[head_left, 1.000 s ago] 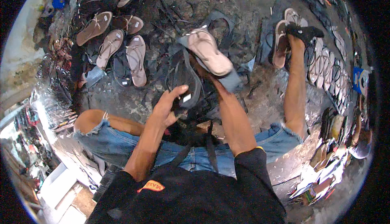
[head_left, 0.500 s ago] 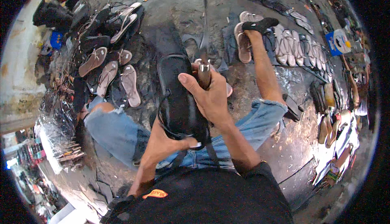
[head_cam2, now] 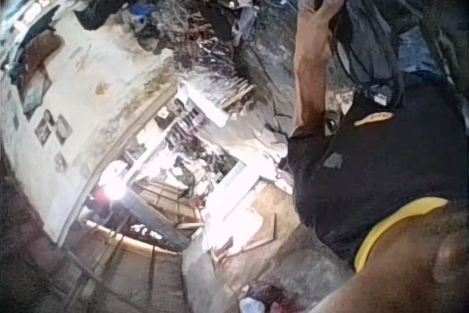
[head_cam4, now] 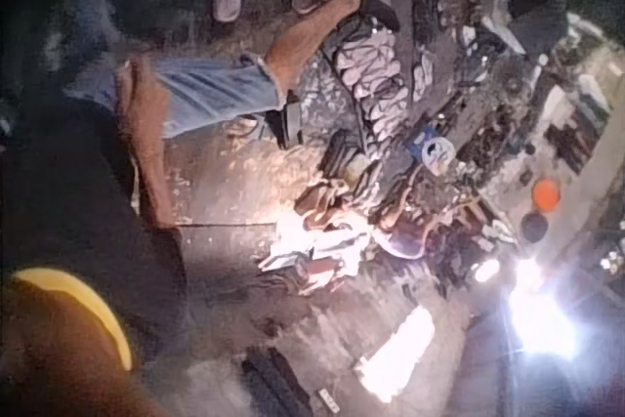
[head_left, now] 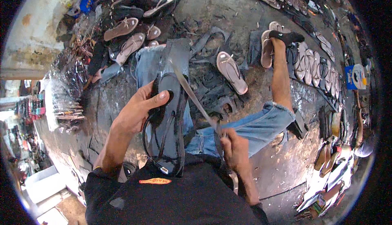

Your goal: The person sits on the floor and uses a knife-like tool to scrape and trim the soles and straps of multiple flip-flops. They handle each sandal one at a time, turning them over to work on different surfaces, and place finished items aside.

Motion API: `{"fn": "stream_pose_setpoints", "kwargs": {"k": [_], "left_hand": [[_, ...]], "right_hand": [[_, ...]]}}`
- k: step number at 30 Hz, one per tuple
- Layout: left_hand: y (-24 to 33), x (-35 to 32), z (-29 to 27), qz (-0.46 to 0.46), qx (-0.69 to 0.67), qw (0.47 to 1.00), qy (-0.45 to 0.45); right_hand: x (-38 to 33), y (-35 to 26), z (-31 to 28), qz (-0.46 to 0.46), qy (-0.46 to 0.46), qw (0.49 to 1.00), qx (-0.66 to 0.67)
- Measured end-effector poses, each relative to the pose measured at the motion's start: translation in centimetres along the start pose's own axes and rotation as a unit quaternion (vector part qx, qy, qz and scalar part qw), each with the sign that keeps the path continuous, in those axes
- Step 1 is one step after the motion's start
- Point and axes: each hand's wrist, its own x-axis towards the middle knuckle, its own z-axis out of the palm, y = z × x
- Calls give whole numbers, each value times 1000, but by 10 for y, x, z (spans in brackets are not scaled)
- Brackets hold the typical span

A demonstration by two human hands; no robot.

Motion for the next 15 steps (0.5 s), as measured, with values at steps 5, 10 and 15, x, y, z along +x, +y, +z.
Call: {"fn": "stream_pose_setpoints", "kwargs": {"k": [5,10,15], "left_hand": [[-5,3,-2,-38,13,999,4],[1,15,3,-33,148,988,-36],[13,29,7,-54,189,979,-58]], "right_hand": [[-40,21,6,38,-33,998,-29],[64,-2,-26,-28,-74,994,-81],[141,-44,-60,-95,-196,973,-72]]}}
